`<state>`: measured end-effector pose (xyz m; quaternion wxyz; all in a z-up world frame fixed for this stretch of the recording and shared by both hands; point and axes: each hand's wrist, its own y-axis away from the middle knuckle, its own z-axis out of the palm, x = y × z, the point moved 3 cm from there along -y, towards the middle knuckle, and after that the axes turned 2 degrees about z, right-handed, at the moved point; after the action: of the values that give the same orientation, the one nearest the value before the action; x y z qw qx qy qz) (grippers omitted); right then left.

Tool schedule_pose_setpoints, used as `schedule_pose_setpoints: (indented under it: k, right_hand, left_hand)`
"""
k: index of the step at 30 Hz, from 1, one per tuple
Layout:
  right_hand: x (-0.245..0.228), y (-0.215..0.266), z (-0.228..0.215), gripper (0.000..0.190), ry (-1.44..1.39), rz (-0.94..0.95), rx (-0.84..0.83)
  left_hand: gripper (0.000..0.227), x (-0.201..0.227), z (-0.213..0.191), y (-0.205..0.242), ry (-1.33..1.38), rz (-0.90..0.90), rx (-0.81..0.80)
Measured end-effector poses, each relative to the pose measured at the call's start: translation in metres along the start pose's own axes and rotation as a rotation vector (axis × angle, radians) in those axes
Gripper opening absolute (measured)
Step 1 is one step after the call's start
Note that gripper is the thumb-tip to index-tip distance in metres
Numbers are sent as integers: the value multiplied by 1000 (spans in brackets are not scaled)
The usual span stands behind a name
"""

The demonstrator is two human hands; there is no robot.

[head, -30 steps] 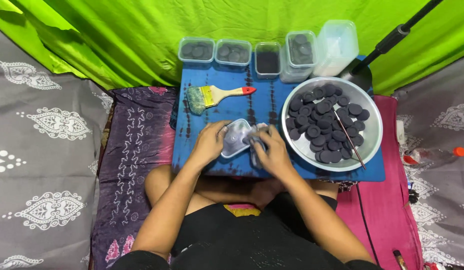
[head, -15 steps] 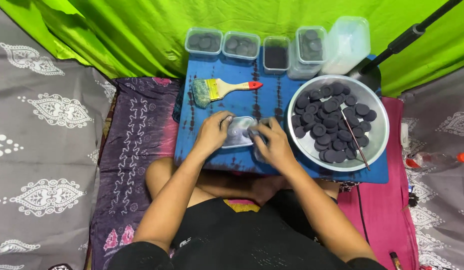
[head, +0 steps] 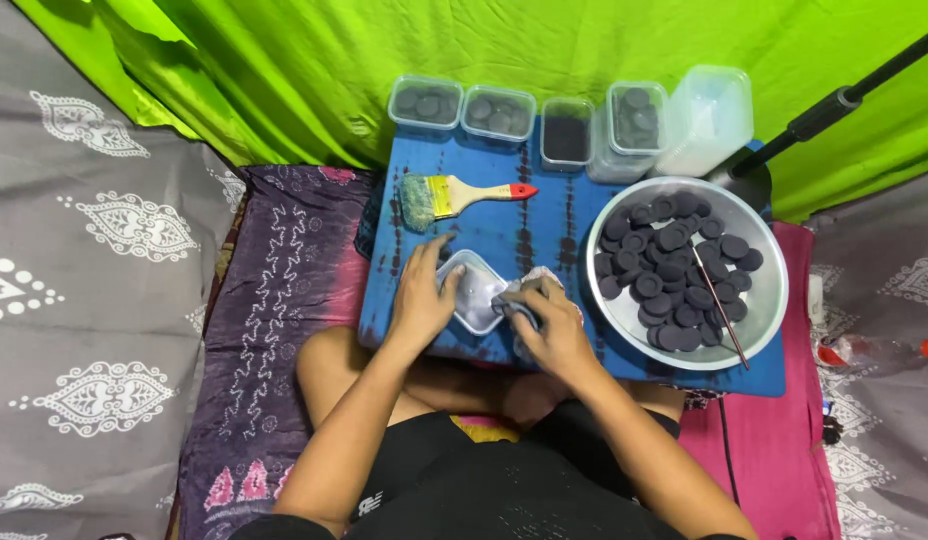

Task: Cleaning small black circular discs by wiping them individually with a cloth

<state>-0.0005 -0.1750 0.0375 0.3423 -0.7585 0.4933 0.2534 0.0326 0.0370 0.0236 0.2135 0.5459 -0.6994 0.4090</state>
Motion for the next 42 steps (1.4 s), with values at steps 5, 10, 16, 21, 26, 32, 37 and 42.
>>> schedule_pose_setpoints:
  k: [5, 10, 16, 21, 26, 32, 37, 42]
  right_hand:
    - [26, -16, 14, 22, 22, -30, 87]
    - [16, 8, 28, 29, 159, -89, 174]
    - [15, 29, 34, 27, 177, -209, 168]
    - [4, 10, 11, 22, 103, -140, 259]
    - [17, 32, 32, 24, 192, -181, 258]
    - [39, 7, 20, 25, 46, -151, 254]
    - [31, 19, 22, 24, 29, -203, 153]
    - [47, -36, 21, 24, -1, -156, 122]
  left_hand:
    - [31, -16, 22, 2, 77, -47, -14]
    - [39, 6, 19, 7, 141, -54, 133]
    - [40, 10, 22, 8, 238, -60, 158]
    - [41, 8, 27, 12, 266, -73, 238]
    - [37, 5, 28, 12, 238, -62, 249]
    - [35, 2, 26, 12, 227, -36, 203]
    - [28, -13, 22, -12, 188, 22, 43]
    - [27, -1, 19, -43, 273, 143, -351]
